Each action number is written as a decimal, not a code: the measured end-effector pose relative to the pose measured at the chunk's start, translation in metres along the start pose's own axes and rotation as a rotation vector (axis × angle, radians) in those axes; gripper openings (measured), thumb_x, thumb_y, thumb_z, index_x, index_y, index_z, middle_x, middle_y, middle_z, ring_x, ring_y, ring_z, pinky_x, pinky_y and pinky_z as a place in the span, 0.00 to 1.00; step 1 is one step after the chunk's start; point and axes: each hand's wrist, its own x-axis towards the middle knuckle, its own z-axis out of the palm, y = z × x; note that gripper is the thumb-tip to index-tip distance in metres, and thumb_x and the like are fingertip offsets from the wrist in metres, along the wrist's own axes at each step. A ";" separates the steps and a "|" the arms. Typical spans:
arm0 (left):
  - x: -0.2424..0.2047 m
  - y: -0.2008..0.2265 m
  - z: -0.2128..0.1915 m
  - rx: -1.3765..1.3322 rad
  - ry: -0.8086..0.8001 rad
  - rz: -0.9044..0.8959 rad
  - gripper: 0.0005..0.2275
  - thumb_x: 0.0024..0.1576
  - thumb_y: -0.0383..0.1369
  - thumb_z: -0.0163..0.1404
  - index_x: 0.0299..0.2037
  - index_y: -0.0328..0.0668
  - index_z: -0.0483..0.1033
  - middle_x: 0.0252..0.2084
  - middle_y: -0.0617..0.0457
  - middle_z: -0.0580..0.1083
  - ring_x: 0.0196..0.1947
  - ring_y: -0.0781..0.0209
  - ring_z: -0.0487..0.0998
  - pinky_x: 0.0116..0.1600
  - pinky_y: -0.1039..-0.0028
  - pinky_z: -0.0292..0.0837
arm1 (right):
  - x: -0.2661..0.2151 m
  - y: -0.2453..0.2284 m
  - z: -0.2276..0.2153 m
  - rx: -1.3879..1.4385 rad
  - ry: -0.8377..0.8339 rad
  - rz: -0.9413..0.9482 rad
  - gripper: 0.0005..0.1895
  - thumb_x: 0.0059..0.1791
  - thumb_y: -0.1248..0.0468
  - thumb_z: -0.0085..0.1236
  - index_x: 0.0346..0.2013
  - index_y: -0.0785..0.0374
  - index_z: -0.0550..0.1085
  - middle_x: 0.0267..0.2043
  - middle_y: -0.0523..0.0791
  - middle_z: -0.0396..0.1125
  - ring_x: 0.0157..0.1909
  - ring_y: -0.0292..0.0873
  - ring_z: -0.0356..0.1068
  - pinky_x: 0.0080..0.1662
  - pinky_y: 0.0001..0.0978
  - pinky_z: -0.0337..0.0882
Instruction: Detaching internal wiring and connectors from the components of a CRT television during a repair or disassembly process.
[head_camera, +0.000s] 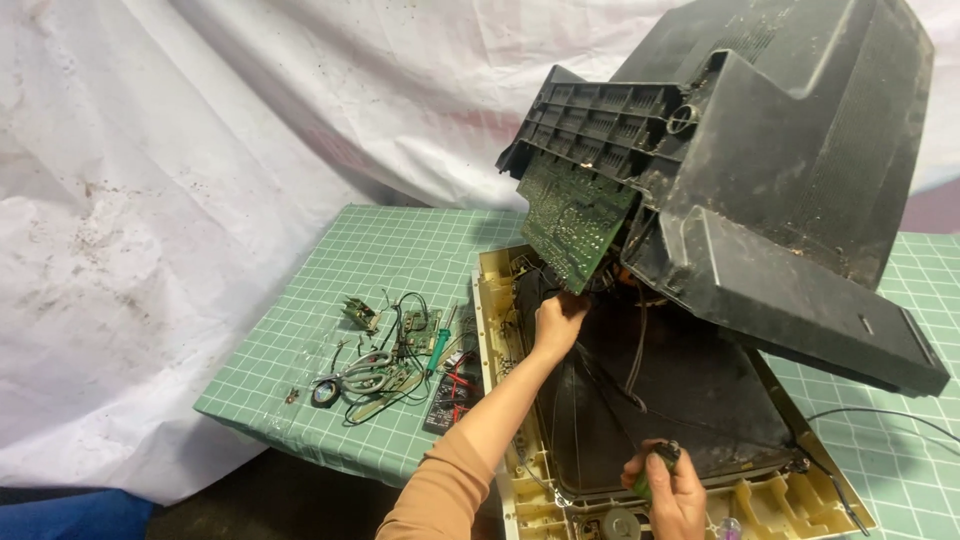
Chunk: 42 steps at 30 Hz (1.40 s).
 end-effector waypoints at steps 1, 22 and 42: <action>0.001 -0.003 0.001 0.001 -0.004 0.000 0.19 0.56 0.39 0.54 0.20 0.45 0.57 0.21 0.55 0.55 0.31 0.62 0.52 0.34 0.63 0.54 | 0.000 0.001 -0.002 0.001 0.004 0.001 0.15 0.57 0.61 0.49 0.51 0.71 0.72 0.31 0.57 0.71 0.33 0.54 0.70 0.39 0.50 0.74; -0.030 0.062 -0.016 -0.592 -0.534 -0.416 0.04 0.56 0.33 0.61 0.38 0.46 0.83 0.35 0.56 0.77 0.27 0.71 0.69 0.34 0.82 0.66 | 0.085 -0.095 0.069 -0.265 -0.104 -0.315 0.09 0.56 0.58 0.54 0.38 0.58 0.68 0.25 0.40 0.58 0.26 0.36 0.55 0.31 0.35 0.56; -0.034 0.090 -0.005 0.634 0.050 0.900 0.05 0.62 0.34 0.53 0.43 0.44 0.77 0.41 0.51 0.68 0.37 0.55 0.74 0.29 0.69 0.79 | 0.083 -0.173 0.091 -0.198 -0.227 -0.396 0.32 0.51 0.63 0.64 0.05 0.59 0.59 0.09 0.43 0.44 0.13 0.32 0.37 0.21 0.31 0.49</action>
